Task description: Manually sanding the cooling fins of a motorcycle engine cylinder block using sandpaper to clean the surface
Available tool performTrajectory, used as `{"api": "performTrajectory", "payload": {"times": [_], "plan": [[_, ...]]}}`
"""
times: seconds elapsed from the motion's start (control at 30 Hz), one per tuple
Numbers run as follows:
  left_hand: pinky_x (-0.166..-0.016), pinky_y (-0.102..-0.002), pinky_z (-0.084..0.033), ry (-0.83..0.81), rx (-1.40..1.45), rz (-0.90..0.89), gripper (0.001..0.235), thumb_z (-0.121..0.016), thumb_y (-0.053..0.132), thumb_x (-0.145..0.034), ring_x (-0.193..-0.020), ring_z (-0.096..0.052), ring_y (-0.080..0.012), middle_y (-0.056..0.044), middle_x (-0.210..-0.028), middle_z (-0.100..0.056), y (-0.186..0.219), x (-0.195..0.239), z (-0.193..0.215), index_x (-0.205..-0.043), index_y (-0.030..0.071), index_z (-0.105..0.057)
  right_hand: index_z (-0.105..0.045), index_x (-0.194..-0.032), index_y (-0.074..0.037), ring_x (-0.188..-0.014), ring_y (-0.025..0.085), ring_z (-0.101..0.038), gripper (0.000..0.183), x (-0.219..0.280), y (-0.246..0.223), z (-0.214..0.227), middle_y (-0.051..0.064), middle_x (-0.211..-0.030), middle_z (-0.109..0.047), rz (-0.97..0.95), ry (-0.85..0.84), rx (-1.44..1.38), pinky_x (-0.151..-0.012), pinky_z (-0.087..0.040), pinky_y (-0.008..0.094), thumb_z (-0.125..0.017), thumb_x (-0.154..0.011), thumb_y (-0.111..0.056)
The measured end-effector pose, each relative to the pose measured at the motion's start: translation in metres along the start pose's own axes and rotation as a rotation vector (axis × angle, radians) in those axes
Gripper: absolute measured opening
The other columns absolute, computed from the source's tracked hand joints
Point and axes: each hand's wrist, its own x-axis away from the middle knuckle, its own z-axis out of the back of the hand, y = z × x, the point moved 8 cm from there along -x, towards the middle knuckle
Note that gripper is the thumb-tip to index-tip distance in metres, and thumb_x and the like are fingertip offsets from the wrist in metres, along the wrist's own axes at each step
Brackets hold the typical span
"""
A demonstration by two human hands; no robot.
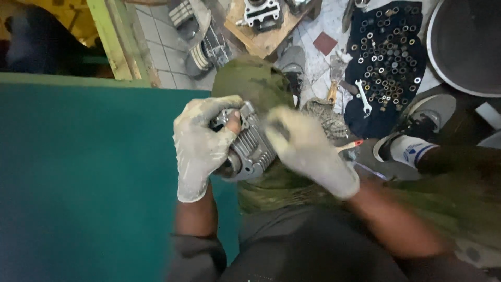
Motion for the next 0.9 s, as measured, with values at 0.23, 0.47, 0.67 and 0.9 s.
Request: {"api": "performTrajectory", "payload": {"times": [0.23, 0.47, 0.67, 0.9], "plan": [[-0.078, -0.034, -0.062, -0.008, -0.034, 0.018, 0.024, -0.086, 0.024, -0.082, -0.095, -0.074, -0.0253, -0.002, -0.097, -0.072, 0.013, 0.0, -0.004, -0.106, 0.027, -0.081, -0.074, -0.109, -0.013, -0.09, 0.027, -0.077, 0.016, -0.002, 0.011, 0.002, 0.01, -0.095, -0.078, -0.182, -0.098, -0.055, -0.079, -0.061, 0.04, -0.07, -0.094, -0.017], [-0.078, -0.034, -0.062, 0.011, -0.003, -0.006, 0.021, -0.084, 0.024, -0.082, -0.094, -0.074, -0.0255, -0.002, -0.093, -0.074, 0.005, -0.003, -0.001, -0.103, 0.027, -0.082, -0.074, -0.101, -0.011, -0.084, 0.035, -0.076, 0.013, 0.022, 0.002, 0.008, 0.014, -0.086, -0.077, -0.009, -0.017, -0.019, -0.07, -0.06, 0.042, -0.074, -0.088, -0.011], [-0.077, -0.034, -0.062, 0.024, -0.009, -0.069, 0.02, -0.084, 0.02, -0.084, -0.094, -0.074, -0.0249, -0.003, -0.093, -0.074, 0.019, 0.0, -0.001, -0.104, 0.021, -0.082, -0.074, -0.107, -0.014, -0.087, 0.027, -0.076, 0.016, -0.003, -0.012, 0.011, 0.007, -0.091, -0.077, 0.051, 0.084, -0.037, -0.074, -0.06, 0.038, -0.072, -0.091, -0.013], [-0.08, -0.04, -0.062, -0.002, 0.074, 0.101, 0.019, -0.081, 0.023, -0.085, -0.095, -0.073, -0.0337, -0.009, -0.096, -0.073, 0.0, 0.0, 0.005, -0.104, 0.021, -0.082, -0.077, -0.1, -0.018, -0.081, 0.028, -0.078, 0.015, 0.051, 0.007, 0.028, 0.005, -0.082, -0.078, -0.259, 0.005, -0.152, -0.069, -0.059, 0.034, -0.072, -0.086, -0.013]]}}
